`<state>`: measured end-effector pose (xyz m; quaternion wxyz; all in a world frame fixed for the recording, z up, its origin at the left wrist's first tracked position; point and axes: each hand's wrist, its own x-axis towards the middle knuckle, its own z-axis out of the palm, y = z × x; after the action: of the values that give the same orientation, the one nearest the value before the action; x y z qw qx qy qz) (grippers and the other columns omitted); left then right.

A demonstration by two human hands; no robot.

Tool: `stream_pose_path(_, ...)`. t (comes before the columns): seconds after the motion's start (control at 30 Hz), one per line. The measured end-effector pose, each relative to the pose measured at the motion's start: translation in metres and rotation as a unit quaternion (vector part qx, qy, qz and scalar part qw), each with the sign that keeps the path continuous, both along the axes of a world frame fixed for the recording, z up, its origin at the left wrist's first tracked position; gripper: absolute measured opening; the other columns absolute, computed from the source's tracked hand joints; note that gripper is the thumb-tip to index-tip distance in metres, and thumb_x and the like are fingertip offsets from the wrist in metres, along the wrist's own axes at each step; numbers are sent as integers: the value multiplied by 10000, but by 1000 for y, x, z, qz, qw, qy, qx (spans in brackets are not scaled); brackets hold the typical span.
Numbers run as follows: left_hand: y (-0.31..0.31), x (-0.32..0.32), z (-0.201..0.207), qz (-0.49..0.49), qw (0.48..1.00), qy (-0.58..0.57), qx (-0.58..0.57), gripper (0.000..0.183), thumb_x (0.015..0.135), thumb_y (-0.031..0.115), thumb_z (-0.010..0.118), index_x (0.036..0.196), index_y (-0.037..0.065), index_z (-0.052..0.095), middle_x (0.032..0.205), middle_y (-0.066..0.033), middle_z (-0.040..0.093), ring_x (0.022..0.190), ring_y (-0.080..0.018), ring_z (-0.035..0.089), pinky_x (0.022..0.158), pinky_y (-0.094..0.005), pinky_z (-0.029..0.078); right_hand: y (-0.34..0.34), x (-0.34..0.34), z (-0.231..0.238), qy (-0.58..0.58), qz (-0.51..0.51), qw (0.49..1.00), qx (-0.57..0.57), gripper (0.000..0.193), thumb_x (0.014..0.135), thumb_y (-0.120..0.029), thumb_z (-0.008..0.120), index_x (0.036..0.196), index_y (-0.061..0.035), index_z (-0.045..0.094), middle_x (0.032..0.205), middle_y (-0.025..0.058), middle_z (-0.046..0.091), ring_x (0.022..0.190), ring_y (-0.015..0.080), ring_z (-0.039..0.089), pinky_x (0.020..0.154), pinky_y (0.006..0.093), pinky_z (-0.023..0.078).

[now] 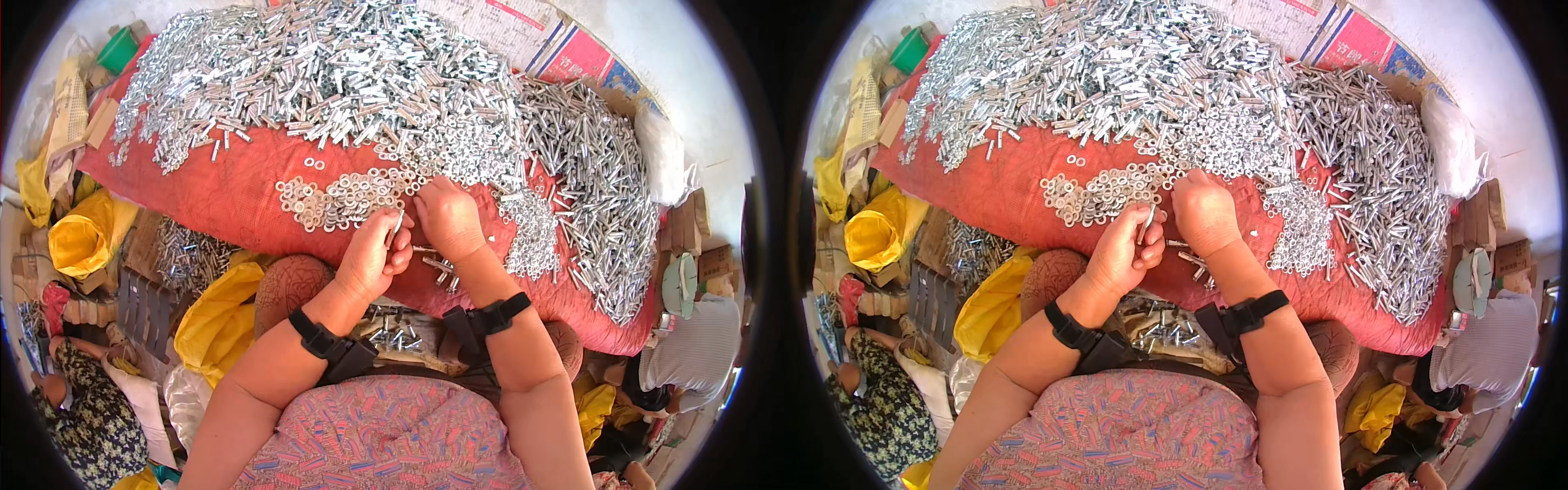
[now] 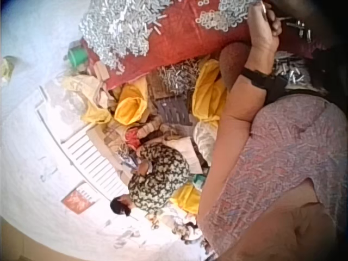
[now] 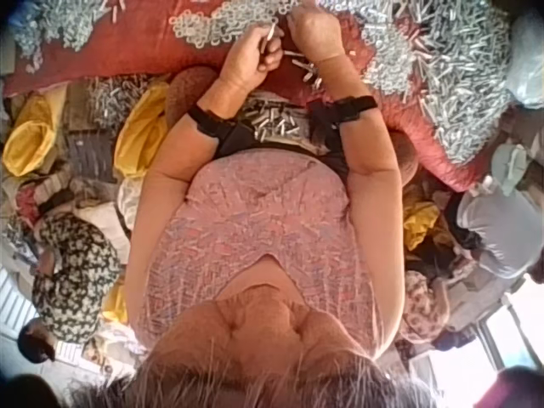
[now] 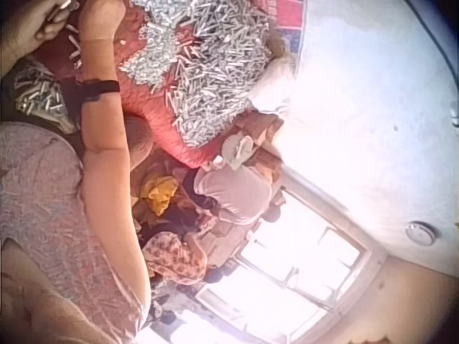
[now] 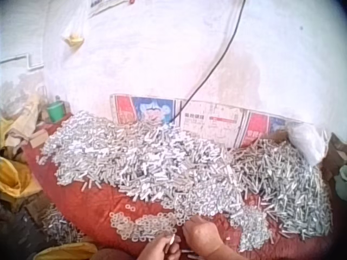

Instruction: The recorder is putting washers onto bolts and sorting the hardware into piles.

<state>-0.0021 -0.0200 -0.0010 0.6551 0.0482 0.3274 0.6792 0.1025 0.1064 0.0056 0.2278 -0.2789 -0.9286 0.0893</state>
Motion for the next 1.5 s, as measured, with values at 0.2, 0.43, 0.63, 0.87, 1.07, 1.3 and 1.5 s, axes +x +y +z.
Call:
stream_pose_path(0.2, 1, 1, 3, -10, 1000, -6, -4, 196, 945, 249, 464, 955, 58, 510, 653, -9, 446, 487, -102, 387, 400, -222, 254, 10, -3, -6, -13, -42, 999, -10, 48, 767, -77, 621, 752, -59, 579, 791, 127, 579, 751, 316, 642, 623, 409, 531)
stream_pose_path(0.43, 1, 2, 3, -13, 1000, 17, 6, 173, 941, 233, 466, 964, 67, 503, 676, -17, 457, 494, -103, 394, 401, -222, 255, 4, 2, -10, 53, -43, 998, -3, 53, 763, -54, 627, 744, -14, 596, 772, 134, 604, 729, 307, 648, 644, 377, 534)
stream_pose_path(0.63, 1, 6, 5, -9, 997, 73, -18, 90, 941, 163, 482, 984, 83, 481, 717, -27, 481, 511, -107, 430, 397, -214, 275, -26, 21, 22, 160, -18, 939, -303, 70, 747, -48, 680, 778, 13, 668, 795, 153, 673, 739, 307, 659, 654, 345, 515)
stream_pose_path(0.87, 2, 10, 5, -39, 993, 111, -21, 68, 947, 132, 480, 998, 86, 483, 725, -28, 498, 501, -98, 435, 396, -205, 280, -48, 35, 22, 178, 15, 963, -202, 120, 775, 15, 642, 892, 10, 667, 805, 150, 631, 745, 315, 634, 628, 360, 499)
stream_pose_path(1.07, 0, 11, 6, -47, 990, 132, -24, 97, 971, 148, 454, 1032, 80, 487, 720, -22, 511, 501, -83, 437, 402, -195, 279, -41, 39, 37, 159, -53, 835, -524, 73, 839, -64, 691, 850, 1, 659, 718, 35, 645, 590, 106, 600, 509, 249, 460)
stream_pose_path(1.3, 5, 17, -1, -26, 981, 193, -1, 128, 1020, 193, 432, 1073, 83, 468, 695, -15, 491, 496, -78, 419, 407, -195, 269, -26, 41, 37, 167, 7, 792, -588, 107, 863, -111, 694, 873, -5, 692, 708, 4, 644, 591, 47, 577, 506, 205, 452)
stream_pose_path(1.5, 6, 15, -1, -20, 987, 157, -6, 138, 1025, 207, 433, 1068, 81, 466, 677, -15, 474, 477, -73, 382, 398, -203, 257, 34, 46, 25, 97, -63, 992, -45, 86, 834, -106, 665, 832, -20, 659, 816, 134, 639, 714, 304, 641, 644, 376, 526)
